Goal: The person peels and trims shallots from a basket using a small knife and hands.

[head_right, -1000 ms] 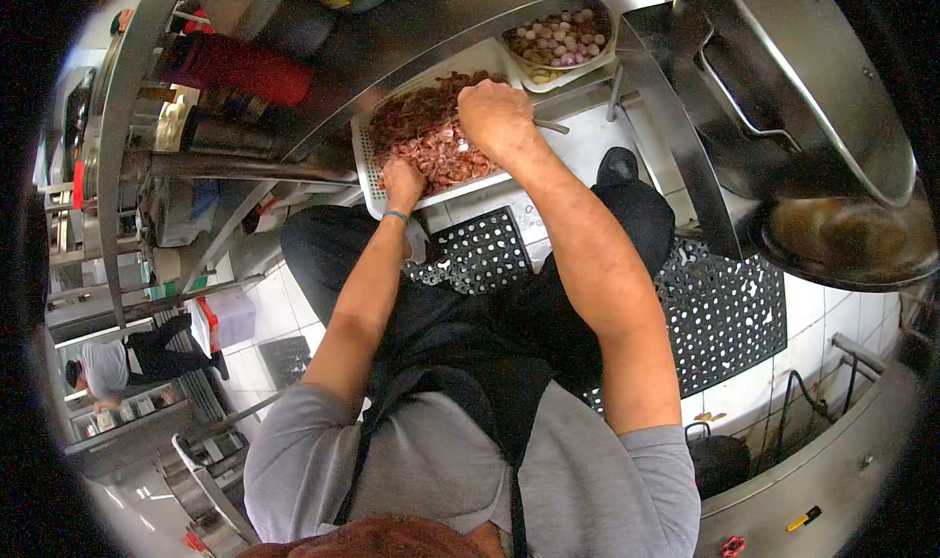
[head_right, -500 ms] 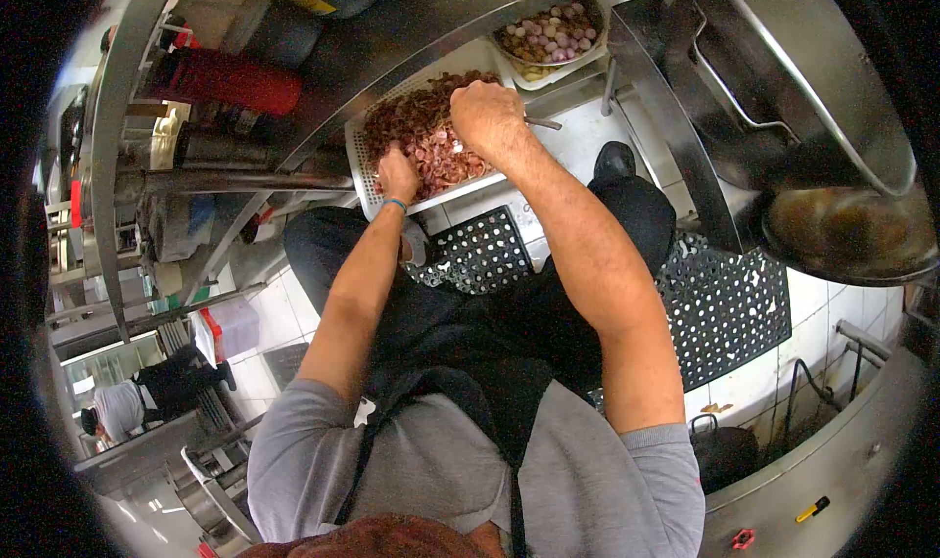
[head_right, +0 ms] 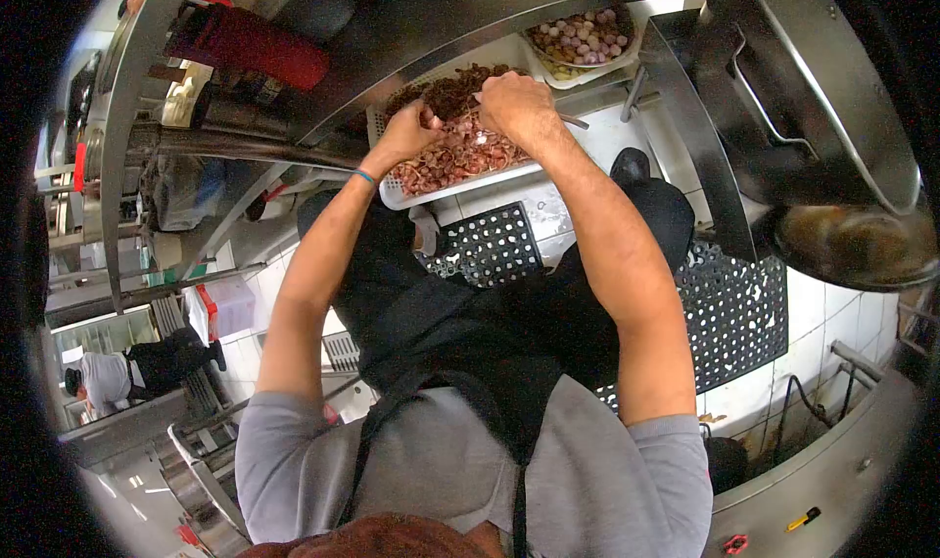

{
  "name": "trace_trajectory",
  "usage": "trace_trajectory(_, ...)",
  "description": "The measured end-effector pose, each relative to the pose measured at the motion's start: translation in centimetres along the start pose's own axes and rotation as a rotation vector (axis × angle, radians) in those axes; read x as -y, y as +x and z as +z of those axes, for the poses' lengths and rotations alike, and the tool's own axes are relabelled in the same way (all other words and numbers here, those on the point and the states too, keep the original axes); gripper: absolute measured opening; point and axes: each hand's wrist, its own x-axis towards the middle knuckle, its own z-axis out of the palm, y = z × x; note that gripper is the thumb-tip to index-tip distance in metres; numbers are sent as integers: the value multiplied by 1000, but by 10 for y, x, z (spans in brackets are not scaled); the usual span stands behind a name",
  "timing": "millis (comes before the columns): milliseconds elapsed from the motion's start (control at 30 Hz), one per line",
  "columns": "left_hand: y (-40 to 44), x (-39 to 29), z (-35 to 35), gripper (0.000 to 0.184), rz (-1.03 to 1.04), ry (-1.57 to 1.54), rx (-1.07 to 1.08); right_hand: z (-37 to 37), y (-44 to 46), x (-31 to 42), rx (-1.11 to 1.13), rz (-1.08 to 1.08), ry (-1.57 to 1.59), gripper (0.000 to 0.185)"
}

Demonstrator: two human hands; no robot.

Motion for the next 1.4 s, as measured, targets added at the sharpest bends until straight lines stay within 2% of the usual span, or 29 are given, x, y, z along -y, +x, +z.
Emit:
trace_trajectory(100,-12,-17,-14,23,-9,-371,26,2,1,6,5,-66,117,36)
trace_trajectory(133,-14,-22,-17,16,1,-494,71,5,2,7,-19,-127,160,35)
trace_trajectory(200,-17,-23,-14,16,-81,-791,109,13,3,8,-70,-242,241,36)
trace_trajectory(267,-25,-27,-11,18,-119,-1086,162,24,1,11,-104,-189,509,34)
trace_trajectory(300,-24,-29,-10,19,-138,-1141,167,29,-1,12,-122,-165,639,33)
trace_trajectory(367,-25,-33,-11,20,-184,-1254,162,34,-2,9,-154,-195,663,35)
trace_trajectory(533,-16,-29,-14,35,-154,-1535,233,38,5,6,-159,-181,791,38)
trace_trajectory(667,-14,-29,-17,37,-78,-1644,214,39,1,13,-95,-183,894,37)
trace_trajectory(800,-16,-27,-20,30,-91,-1691,211,42,1,22,-76,-249,877,35)
trace_trajectory(967,-19,-33,-27,18,-120,-1739,250,36,-1,37,-141,-213,912,34)
trace_trajectory(1400,-22,-42,-30,21,-121,-1755,236,42,6,42,-115,-211,976,25)
